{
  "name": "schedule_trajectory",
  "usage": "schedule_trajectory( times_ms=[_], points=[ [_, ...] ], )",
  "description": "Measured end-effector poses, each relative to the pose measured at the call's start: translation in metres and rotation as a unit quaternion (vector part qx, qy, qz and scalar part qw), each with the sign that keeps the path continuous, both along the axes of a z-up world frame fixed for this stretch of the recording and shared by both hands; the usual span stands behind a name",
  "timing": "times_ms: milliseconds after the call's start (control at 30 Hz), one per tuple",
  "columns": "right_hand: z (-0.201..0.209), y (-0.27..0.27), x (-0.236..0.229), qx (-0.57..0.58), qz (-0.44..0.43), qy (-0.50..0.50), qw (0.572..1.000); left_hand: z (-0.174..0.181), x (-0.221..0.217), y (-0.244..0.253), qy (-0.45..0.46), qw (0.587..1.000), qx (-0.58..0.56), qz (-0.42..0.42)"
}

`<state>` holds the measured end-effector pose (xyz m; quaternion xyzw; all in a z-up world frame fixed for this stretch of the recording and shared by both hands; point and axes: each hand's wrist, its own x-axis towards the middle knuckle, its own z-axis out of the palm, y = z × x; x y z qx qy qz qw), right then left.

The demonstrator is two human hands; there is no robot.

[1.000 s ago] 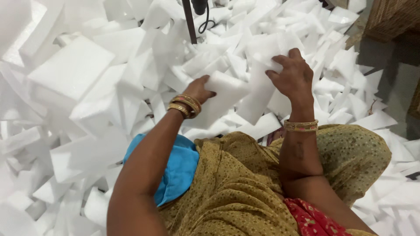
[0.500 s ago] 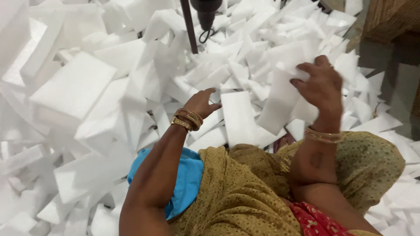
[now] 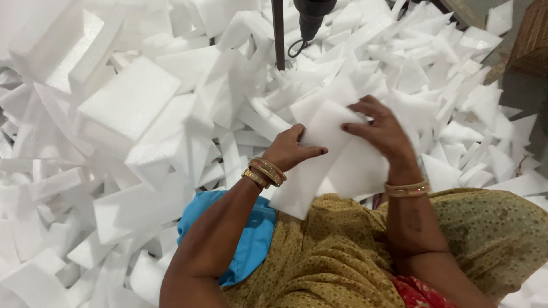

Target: The person sits on the floor surrounded by white foam pieces and uses a vertical wire cutting machine to slice rectangular foam blocks. They repeatedly pick up blocks, position them under the wire, and push them through to cut them into smaller pieces.

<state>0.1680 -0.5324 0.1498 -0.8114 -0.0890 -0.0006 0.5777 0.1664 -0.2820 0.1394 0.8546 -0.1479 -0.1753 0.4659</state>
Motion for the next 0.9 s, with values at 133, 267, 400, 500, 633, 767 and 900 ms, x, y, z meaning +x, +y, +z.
schedule_trajectory(
  times_ms=[133,267,400,500,633,767,900],
  points=[
    [-0.012,0.032,0.003,-0.02,-0.027,0.037,0.999,-0.001,-0.003,0.016,0.032,0.998,-0.017,0.047],
    [-0.029,0.033,0.012,0.02,-0.013,0.0,1.0,0.011,0.003,0.046,-0.051,0.992,0.042,0.111],
    [-0.052,0.035,0.021,0.172,0.051,-0.016,0.984,0.001,0.002,0.063,0.039,0.966,-0.158,0.199],
    [-0.064,0.043,0.021,0.182,0.049,0.026,0.982,-0.021,0.005,0.063,0.041,0.93,-0.29,0.22],
    [-0.073,0.061,0.017,0.29,0.065,0.095,0.95,-0.045,0.008,0.054,0.071,0.942,-0.249,0.212],
    [-0.078,0.073,0.016,0.338,0.045,0.093,0.935,-0.049,0.007,0.049,0.003,0.956,-0.25,0.155],
    [-0.075,0.083,0.013,0.304,-0.001,0.132,0.944,-0.037,0.003,0.043,-0.021,0.968,-0.186,0.166]
  ],
)
